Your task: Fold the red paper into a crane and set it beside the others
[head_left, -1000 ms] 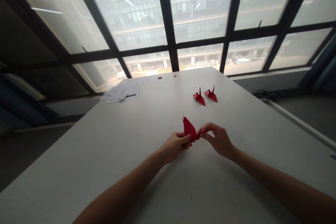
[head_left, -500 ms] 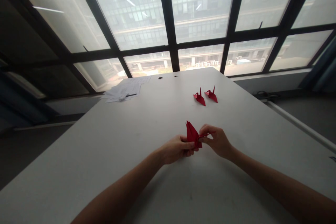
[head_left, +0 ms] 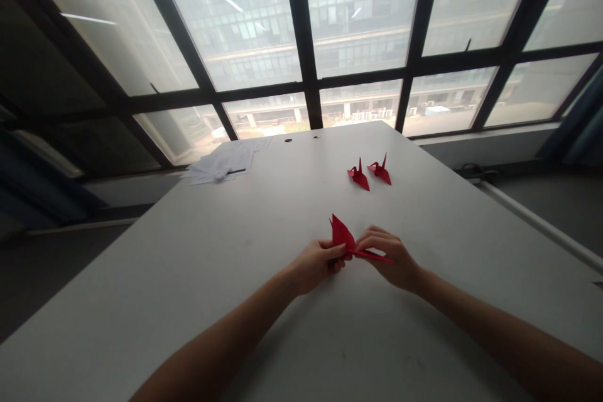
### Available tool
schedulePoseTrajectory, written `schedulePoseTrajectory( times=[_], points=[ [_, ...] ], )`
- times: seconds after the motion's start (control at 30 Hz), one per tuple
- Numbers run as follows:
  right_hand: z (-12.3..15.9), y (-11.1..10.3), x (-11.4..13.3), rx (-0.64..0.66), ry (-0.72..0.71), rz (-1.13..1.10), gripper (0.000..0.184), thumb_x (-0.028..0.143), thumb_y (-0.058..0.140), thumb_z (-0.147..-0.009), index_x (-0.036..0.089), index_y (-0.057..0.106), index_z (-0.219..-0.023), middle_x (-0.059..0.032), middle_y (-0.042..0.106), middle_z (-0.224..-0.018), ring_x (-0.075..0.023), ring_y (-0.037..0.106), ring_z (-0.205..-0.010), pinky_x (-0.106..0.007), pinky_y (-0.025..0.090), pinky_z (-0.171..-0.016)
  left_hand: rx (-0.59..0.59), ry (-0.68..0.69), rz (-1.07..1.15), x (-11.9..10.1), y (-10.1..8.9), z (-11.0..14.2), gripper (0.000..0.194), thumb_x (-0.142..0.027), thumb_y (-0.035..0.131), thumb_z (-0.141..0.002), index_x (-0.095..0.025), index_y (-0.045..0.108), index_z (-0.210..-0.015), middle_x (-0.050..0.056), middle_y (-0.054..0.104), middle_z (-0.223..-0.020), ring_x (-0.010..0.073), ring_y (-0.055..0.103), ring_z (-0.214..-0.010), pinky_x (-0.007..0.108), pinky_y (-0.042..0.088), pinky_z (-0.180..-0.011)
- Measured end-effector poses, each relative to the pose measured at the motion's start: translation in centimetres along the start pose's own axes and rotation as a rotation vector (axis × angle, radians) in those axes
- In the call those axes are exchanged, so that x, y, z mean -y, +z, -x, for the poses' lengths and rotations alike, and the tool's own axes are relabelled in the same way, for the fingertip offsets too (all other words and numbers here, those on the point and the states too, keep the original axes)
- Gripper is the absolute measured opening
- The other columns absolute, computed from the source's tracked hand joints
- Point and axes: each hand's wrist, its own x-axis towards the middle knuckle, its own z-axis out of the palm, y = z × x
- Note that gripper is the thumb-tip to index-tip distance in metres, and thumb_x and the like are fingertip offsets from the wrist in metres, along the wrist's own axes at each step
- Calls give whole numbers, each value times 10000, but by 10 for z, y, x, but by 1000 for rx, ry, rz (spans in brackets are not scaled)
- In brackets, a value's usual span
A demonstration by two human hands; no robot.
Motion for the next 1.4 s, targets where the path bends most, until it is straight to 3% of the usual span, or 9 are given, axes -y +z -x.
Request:
schedulePoseTrajectory(
  times=[0.07,0.23,0.33,0.5,0.83,1.0,1.13,1.27,1.4],
  points=[
    [1,1,1,-10,1,21,63,235,653,-908,233,711,-884,-62,703,-859,-203,621,-814,-353,511,-747,9,1,6,0,0,1,346,-345,883,-682,-68,733,-824,73,651,-764,76,506,-614,207,364,-585],
    [1,9,-3,-134,255,-9,66,278,706,-858,221,680,-837,-20,690,-800,-183,617,-742,-325,504,-708,23,7,-6,1,-1,2,367,-343,869,-704,-60,743,-900,90,662,-809,80,520,-627,210,381,-598],
    [0,10,-6,-159,322,-61,93,274,725,-828,213,673,-875,-19,696,-823,-184,627,-757,-324,507,-716,22,-10,19,2,-2,1,357,-324,867,-714,-60,739,-917,87,662,-814,73,531,-624,197,392,-594],
    [-1,9,-4,-91,256,-155,228,281,742,-825,230,644,-1025,-23,703,-893,-178,642,-796,-326,518,-747,26,-26,133,3,-3,0,290,-275,860,-730,-70,725,-886,60,649,-787,58,538,-600,170,427,-577],
    [1,10,1,-199,183,37,126,331,719,-853,225,661,-891,-15,698,-794,-172,619,-707,-310,527,-683,-6,-33,262,2,8,4,210,-218,825,-770,-67,703,-852,51,645,-769,59,569,-591,154,477,-586],
    [6,13,-3,-236,160,98,72,300,669,-886,234,640,-878,-27,695,-842,-190,641,-779,-323,529,-723,11,-32,283,4,11,4,159,-199,784,-812,-74,699,-858,63,650,-787,66,577,-598,161,491,-597],
    [6,12,-4,-207,224,17,125,316,684,-870,236,628,-947,-35,680,-882,-197,635,-812,-336,537,-747,-9,-44,293,6,10,2,149,-183,774,-821,-67,698,-875,63,648,-776,61,571,-582,158,477,-582],
    [3,8,-3,-80,207,-93,155,332,734,-832,230,676,-933,-51,686,-920,-200,633,-819,-339,531,-751,-32,-29,308,7,10,1,158,-192,791,-807,-70,697,-842,49,645,-750,57,568,-582,156,468,-589],
    [-1,10,0,-146,240,-185,131,338,692,-869,221,704,-812,-44,676,-839,-190,630,-768,-326,522,-707,6,-26,237,8,10,1,244,-238,840,-756,-69,717,-883,65,659,-789,58,561,-604,153,448,-580]
  ],
)
